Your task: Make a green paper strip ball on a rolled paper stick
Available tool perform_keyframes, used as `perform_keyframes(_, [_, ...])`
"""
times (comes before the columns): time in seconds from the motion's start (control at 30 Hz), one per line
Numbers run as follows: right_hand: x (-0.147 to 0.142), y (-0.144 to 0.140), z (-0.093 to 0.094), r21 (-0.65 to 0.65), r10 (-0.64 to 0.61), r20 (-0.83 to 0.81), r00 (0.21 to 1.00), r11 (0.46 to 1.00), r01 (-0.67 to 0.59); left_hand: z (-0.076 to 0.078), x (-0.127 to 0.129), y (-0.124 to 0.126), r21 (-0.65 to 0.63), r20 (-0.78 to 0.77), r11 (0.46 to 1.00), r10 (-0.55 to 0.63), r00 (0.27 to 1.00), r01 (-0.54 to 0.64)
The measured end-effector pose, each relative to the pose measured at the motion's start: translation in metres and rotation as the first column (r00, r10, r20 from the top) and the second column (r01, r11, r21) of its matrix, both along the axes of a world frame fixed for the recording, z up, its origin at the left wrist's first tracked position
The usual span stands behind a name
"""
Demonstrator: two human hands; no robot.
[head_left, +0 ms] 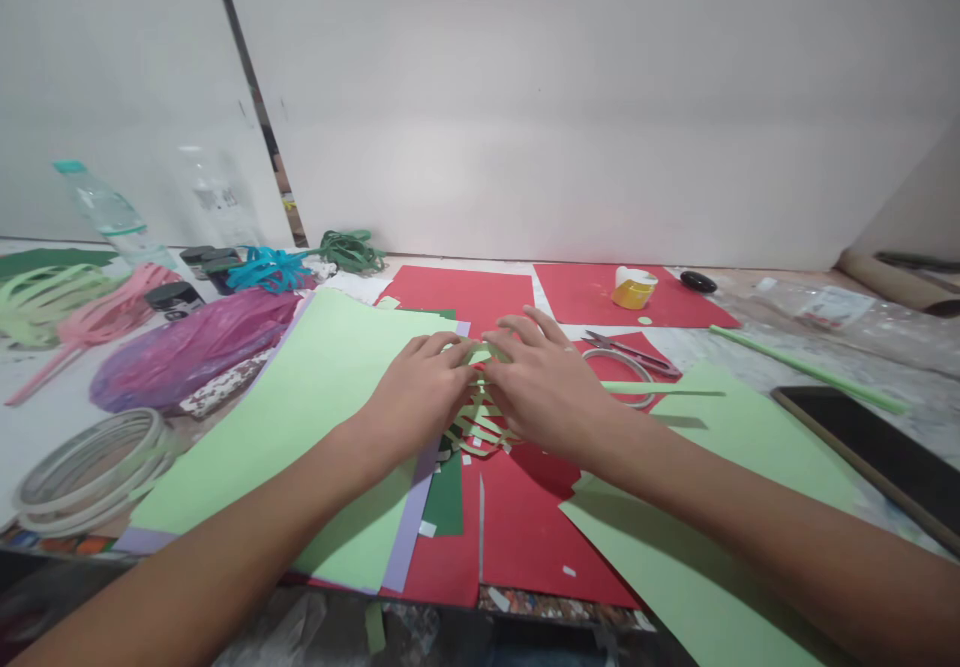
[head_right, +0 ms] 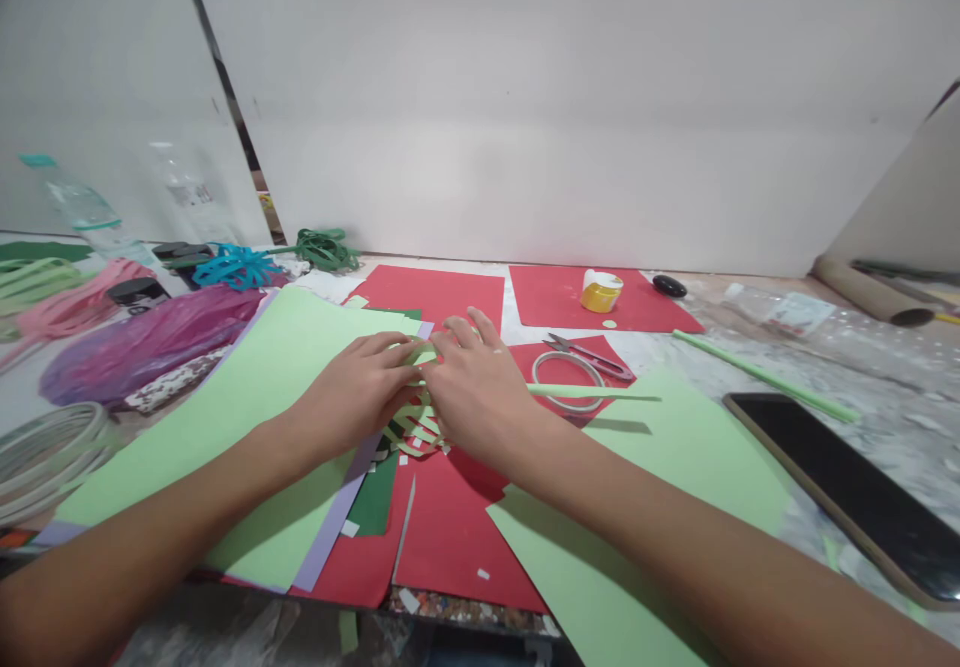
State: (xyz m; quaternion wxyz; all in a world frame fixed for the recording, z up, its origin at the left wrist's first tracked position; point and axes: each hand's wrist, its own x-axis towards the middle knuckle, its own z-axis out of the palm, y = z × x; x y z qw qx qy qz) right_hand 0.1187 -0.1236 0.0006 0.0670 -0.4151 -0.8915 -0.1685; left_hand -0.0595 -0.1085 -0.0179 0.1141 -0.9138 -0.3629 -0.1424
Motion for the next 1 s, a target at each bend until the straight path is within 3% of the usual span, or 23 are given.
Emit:
perform_keyframes(0.1, [-0.003,0.0,0.0,0.011,0.016,-0.015,1.0,1.0,-0.016,-0.001,0.0,0.002,-0.002,0.0,1.0,-0.004,1.0,0.004])
perform_keyframes(0.2, [0.002,0.0,0.014,0.011,0.028,-0.101,0.995,1.0,-0.027,-0.002,-0.005,0.006,0.006,0.014,1.0,-0.004,1.0,0.004])
perform_keyframes(0.3, [0.032,-0.003,0.036,-0.019,0.003,-0.272,0.962,1.0,-0.009,-0.004,-0.015,0.014,0.006,0.044,1.0,0.017,0.999,-0.018])
perform_keyframes(0.37, [0.063,-0.005,0.043,-0.138,-0.099,-0.332,0.938,0.989,0.055,-0.007,-0.022,0.021,0.004,0.075,0.999,0.04,0.996,-0.04])
perform_keyframes(0.47, [0.106,-0.007,0.034,-0.435,-0.248,-0.243,0.938,0.892,0.123,-0.012,-0.029,0.032,0.011,0.109,0.997,0.074,0.991,-0.076])
perform_keyframes(0.53, [0.124,-0.008,0.02,-0.566,-0.269,-0.196,0.943,0.816,0.115,-0.011,-0.03,0.038,0.015,0.125,0.998,0.064,0.99,-0.067])
perform_keyframes(0.67, [0.135,-0.006,0.004,-0.561,-0.275,-0.272,0.922,0.824,0.08,0.009,-0.03,0.038,0.055,0.254,0.998,0.022,0.967,-0.037])
perform_keyframes(0.73, [0.136,-0.003,0.002,-0.552,-0.329,-0.349,0.877,0.829,0.091,0.024,-0.024,0.032,0.104,0.404,0.993,0.015,0.915,-0.063])
perform_keyframes(0.8, [0.136,-0.001,0.001,-0.552,-0.395,-0.442,0.805,0.827,0.103,0.035,-0.007,0.022,0.077,0.596,0.993,0.023,0.802,-0.086])
perform_keyframes(0.87, [0.132,0.0,-0.002,-0.556,-0.437,-0.559,0.705,0.828,0.073,0.038,0.021,0.014,-0.14,0.767,0.99,0.123,0.63,-0.022])
perform_keyframes(0.9, [0.128,0.0,-0.004,-0.567,-0.446,-0.619,0.647,0.823,0.025,0.037,0.038,0.012,-0.36,0.761,0.928,0.233,0.605,0.095])
perform_keyframes(0.93, [0.124,-0.001,-0.006,-0.582,-0.455,-0.675,0.58,0.812,-0.04,0.035,0.055,0.011,-0.537,0.741,0.81,0.32,0.59,0.235])
perform_keyframes(1.0, [0.114,-0.006,-0.008,-0.619,-0.501,-0.748,0.436,0.764,-0.183,0.032,0.089,0.014,-0.624,0.778,0.641,0.455,0.433,0.447])
